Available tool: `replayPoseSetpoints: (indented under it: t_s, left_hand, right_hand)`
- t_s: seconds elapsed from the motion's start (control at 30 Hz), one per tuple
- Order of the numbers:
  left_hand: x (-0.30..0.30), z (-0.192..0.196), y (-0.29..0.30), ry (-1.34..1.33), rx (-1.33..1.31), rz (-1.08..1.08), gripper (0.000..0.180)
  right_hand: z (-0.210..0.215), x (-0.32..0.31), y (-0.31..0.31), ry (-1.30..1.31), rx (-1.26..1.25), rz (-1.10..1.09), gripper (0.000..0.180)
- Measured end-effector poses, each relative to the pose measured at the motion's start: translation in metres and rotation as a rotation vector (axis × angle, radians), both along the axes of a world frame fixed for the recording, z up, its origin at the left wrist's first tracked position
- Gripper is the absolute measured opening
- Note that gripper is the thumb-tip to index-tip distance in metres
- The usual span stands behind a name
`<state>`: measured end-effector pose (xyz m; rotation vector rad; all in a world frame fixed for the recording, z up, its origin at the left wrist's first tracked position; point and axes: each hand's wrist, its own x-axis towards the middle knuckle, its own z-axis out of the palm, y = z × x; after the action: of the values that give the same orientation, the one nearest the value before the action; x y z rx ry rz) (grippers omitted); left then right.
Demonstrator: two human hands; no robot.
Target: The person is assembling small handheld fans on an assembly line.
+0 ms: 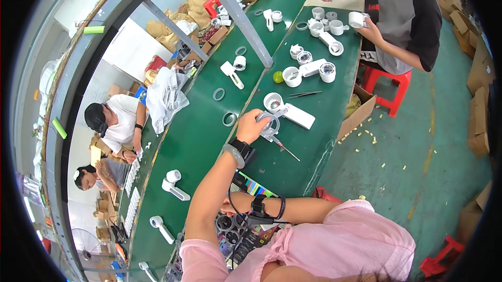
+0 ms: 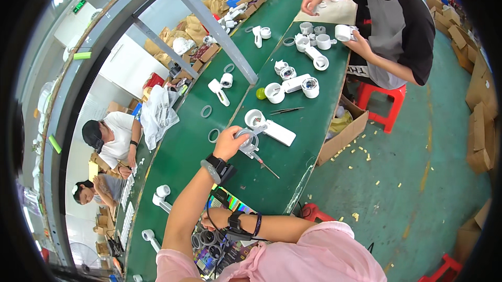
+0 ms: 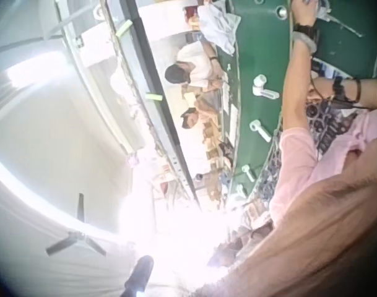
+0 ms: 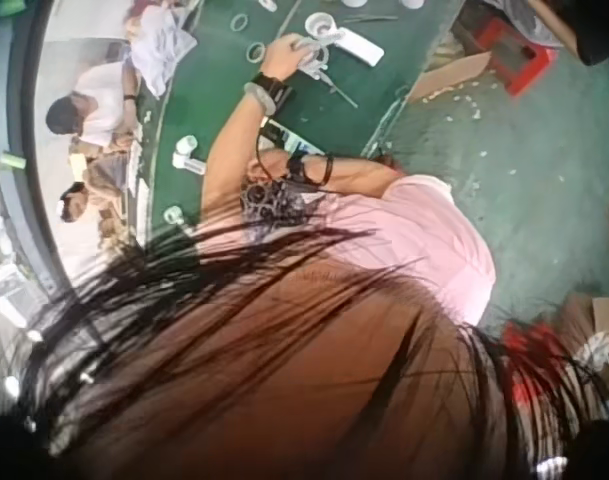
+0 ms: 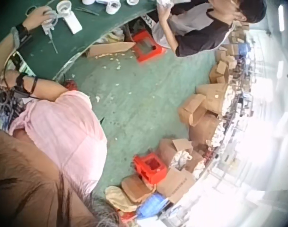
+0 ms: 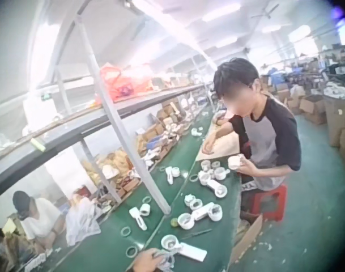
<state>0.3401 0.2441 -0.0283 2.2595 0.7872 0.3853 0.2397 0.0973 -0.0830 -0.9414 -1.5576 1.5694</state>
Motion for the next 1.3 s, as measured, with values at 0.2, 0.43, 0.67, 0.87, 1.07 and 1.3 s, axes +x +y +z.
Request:
replayPoseSetpoints:
  t_s: [0.2, 0.43, 0.67, 0.87, 1.07, 1.3]
  left_hand:
    - [0.001, -0.012, 0.01, -0.086, 0.185, -0.001, 0.024]
    - [0.004, 0.003, -0.007, -0.104, -0.289, 0.086, 0.018]
    - [0.01, 0.036, -0.024, -0.246, -0.292, 0.101, 0.015]
    - [-0.034, 0.079, -0.042, -0.283, -0.437, 0.136, 0.018]
    - [-0.139, 0.093, -0.087, -0.159, -0.499, 0.203, 0.028]
    - [-0.287, 0.112, -0.172, -0.343, -0.532, 0.535, 0.033]
  right_hand:
    - [0.015, 0.003, -0.001, -0.068, -0.011, 0.024, 0.028]
    - [0.019, 0.003, -0.003, -0.069, -0.018, 0.038, 0.028]
    - [-0.003, -0.001, 0.003, -0.011, 0.012, 0.027, 0.027]
    - [-0.008, -0.007, 0.01, 0.009, -0.012, 0.03, 0.027]
    - [-0.038, -0.02, 0.016, -0.048, 0.561, -0.082, 0.028]
    - [0.006, 0.006, 0.002, 0.103, -0.224, 0.067, 0.024]
